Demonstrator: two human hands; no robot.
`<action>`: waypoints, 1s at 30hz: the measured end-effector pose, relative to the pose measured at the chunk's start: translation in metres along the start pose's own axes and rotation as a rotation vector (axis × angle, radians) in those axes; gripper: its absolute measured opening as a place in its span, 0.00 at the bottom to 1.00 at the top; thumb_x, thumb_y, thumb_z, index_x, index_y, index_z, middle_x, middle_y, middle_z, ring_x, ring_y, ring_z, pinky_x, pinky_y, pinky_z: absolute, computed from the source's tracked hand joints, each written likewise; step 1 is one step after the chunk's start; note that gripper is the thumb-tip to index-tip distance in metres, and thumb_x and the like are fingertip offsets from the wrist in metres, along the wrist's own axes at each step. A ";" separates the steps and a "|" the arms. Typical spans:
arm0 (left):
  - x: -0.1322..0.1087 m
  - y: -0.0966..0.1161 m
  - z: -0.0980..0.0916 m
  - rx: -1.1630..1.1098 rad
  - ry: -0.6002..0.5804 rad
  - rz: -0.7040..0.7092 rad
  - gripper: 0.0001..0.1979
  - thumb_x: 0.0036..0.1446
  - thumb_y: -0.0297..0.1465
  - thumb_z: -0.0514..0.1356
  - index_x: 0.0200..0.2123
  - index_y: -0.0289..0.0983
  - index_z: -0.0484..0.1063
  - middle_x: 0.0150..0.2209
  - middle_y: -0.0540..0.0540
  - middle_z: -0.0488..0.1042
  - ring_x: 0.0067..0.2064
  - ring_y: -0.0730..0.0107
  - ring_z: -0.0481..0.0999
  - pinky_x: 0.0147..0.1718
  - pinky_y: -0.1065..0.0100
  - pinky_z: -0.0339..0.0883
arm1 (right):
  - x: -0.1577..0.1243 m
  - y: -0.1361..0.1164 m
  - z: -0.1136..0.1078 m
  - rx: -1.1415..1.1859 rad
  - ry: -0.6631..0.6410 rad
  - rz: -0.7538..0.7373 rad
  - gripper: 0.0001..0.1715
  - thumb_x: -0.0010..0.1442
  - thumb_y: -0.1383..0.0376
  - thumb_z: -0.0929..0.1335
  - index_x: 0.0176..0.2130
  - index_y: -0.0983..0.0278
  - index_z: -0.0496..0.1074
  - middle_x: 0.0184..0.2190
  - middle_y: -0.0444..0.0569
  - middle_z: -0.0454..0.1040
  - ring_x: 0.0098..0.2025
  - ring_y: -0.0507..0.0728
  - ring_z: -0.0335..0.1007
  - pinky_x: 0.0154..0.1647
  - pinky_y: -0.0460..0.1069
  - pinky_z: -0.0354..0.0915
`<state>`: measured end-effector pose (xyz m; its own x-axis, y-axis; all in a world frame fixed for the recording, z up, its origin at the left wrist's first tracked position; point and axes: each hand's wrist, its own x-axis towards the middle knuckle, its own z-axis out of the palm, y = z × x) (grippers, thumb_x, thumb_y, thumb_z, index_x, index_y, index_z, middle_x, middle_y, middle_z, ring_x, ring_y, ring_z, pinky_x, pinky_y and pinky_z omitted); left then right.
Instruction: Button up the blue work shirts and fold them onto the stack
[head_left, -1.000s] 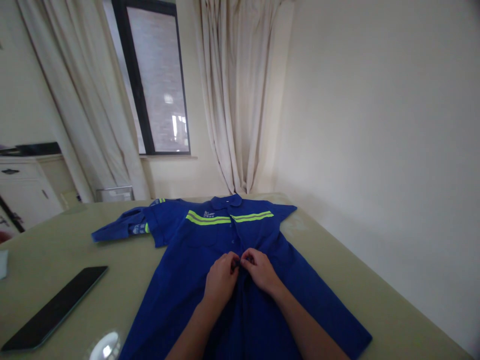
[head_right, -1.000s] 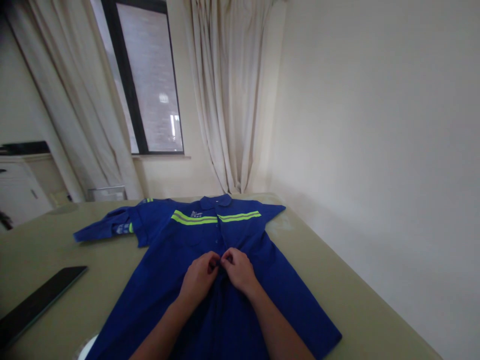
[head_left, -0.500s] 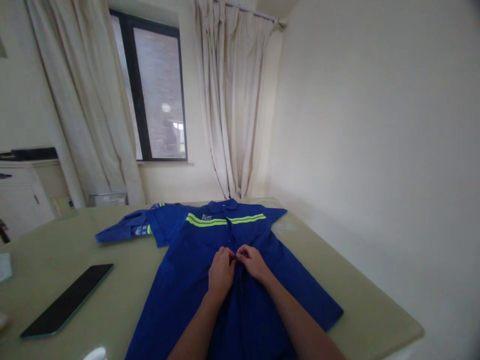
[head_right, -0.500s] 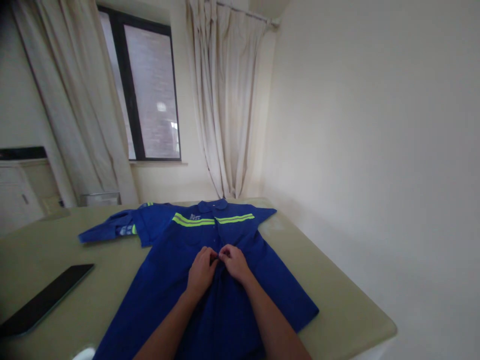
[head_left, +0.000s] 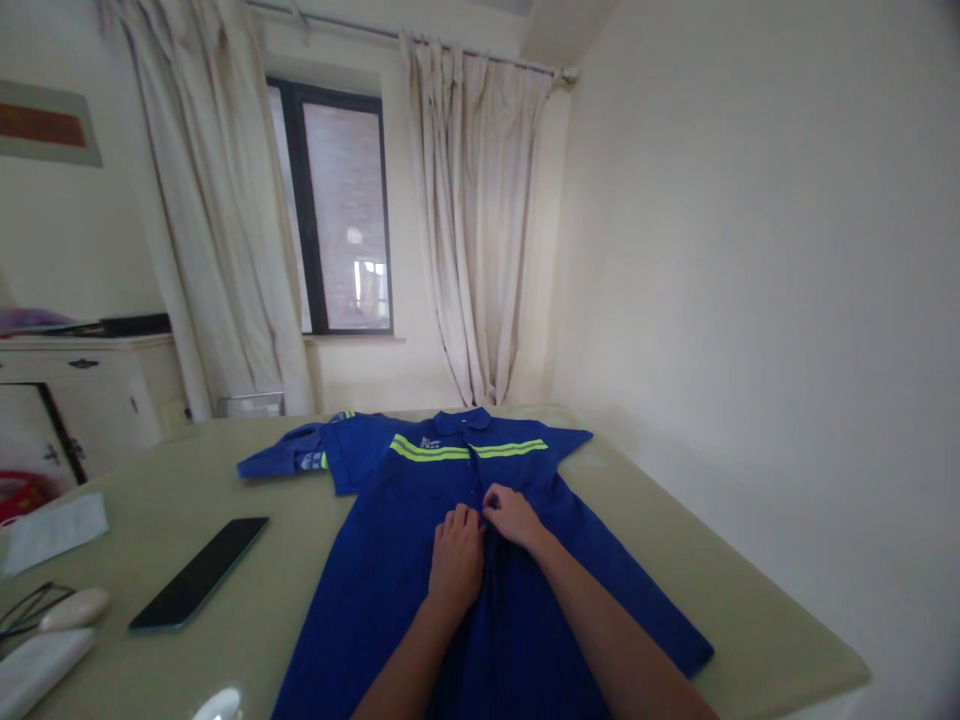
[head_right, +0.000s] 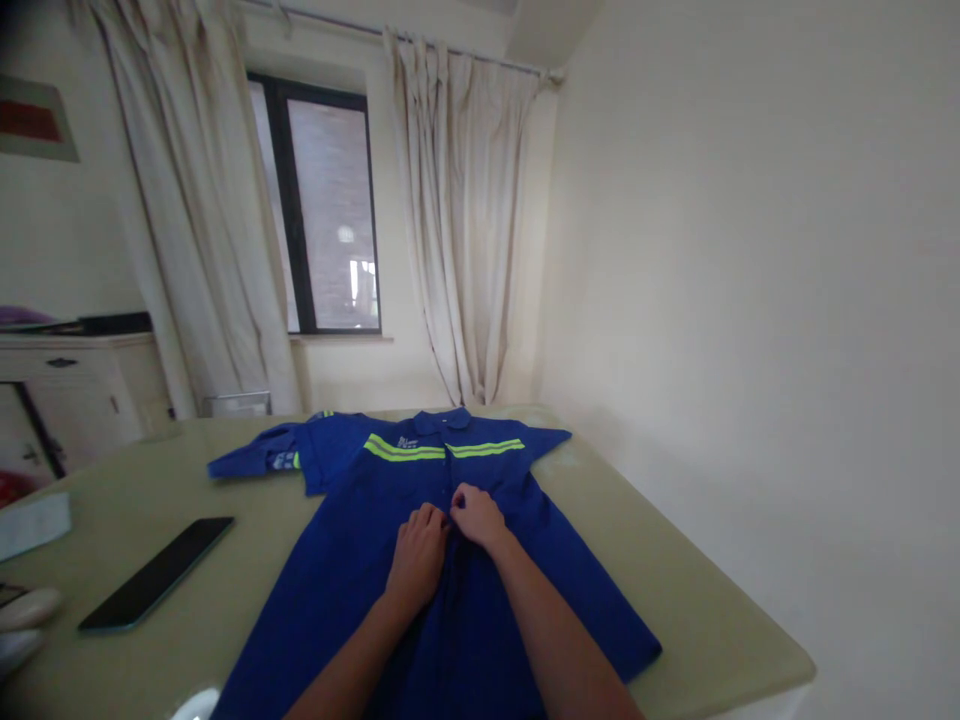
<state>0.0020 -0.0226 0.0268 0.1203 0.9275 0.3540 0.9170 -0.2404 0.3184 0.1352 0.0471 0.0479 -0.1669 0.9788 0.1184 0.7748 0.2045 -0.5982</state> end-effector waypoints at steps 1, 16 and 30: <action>-0.002 0.000 0.001 0.010 -0.008 0.022 0.17 0.70 0.26 0.47 0.55 0.35 0.70 0.57 0.37 0.71 0.61 0.52 0.67 0.59 0.53 0.59 | 0.001 -0.005 0.000 -0.044 0.016 -0.002 0.11 0.58 0.67 0.69 0.42 0.58 0.78 0.39 0.47 0.80 0.40 0.58 0.77 0.40 0.49 0.65; 0.037 -0.011 -0.013 0.127 -0.137 -0.126 0.14 0.67 0.28 0.50 0.41 0.40 0.76 0.41 0.44 0.79 0.42 0.60 0.79 0.41 0.63 0.68 | -0.012 -0.021 0.014 -0.274 0.068 0.147 0.18 0.64 0.54 0.67 0.49 0.62 0.71 0.48 0.57 0.78 0.47 0.68 0.78 0.42 0.55 0.68; 0.048 -0.039 0.011 -0.213 0.004 -0.031 0.09 0.65 0.24 0.52 0.39 0.40 0.71 0.40 0.47 0.75 0.45 0.62 0.74 0.45 0.63 0.64 | 0.008 0.013 0.023 0.340 0.161 0.000 0.12 0.58 0.66 0.66 0.40 0.62 0.79 0.33 0.47 0.81 0.33 0.56 0.74 0.35 0.47 0.64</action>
<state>-0.0242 0.0348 0.0214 0.0909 0.9343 0.3447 0.8193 -0.2669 0.5074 0.1299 0.0576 0.0232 -0.0476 0.9731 0.2255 0.5239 0.2165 -0.8238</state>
